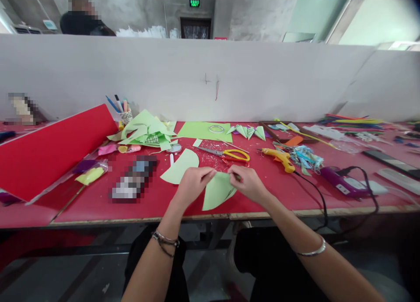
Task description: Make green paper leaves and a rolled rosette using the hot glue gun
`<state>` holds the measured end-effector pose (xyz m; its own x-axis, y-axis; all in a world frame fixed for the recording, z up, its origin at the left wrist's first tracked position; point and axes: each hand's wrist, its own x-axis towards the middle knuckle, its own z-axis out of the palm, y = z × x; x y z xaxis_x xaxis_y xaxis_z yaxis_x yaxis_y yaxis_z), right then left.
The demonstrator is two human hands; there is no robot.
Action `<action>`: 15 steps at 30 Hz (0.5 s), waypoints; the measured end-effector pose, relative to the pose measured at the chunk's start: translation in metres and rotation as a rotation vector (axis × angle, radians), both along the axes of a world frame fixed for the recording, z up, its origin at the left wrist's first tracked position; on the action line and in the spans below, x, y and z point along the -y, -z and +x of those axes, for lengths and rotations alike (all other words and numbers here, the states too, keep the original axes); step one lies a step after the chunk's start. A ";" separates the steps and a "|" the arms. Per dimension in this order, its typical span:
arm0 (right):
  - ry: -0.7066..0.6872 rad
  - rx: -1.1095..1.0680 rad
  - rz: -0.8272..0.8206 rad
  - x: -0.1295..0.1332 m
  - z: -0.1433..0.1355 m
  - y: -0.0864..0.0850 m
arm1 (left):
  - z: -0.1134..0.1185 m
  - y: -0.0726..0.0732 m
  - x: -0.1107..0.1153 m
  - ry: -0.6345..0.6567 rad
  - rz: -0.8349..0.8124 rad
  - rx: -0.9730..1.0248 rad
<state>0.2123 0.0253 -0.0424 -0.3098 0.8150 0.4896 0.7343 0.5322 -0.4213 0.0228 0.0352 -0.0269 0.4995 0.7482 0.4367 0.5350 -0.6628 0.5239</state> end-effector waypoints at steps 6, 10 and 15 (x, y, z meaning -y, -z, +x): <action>0.158 -0.212 -0.012 -0.004 0.031 0.002 | -0.016 -0.008 -0.003 -0.089 0.020 0.064; 0.019 -0.279 -0.011 -0.002 0.021 -0.014 | -0.013 -0.007 -0.003 -0.065 0.040 0.005; -0.205 -0.014 -0.124 -0.001 -0.002 -0.028 | -0.009 -0.004 -0.003 -0.086 0.166 -0.077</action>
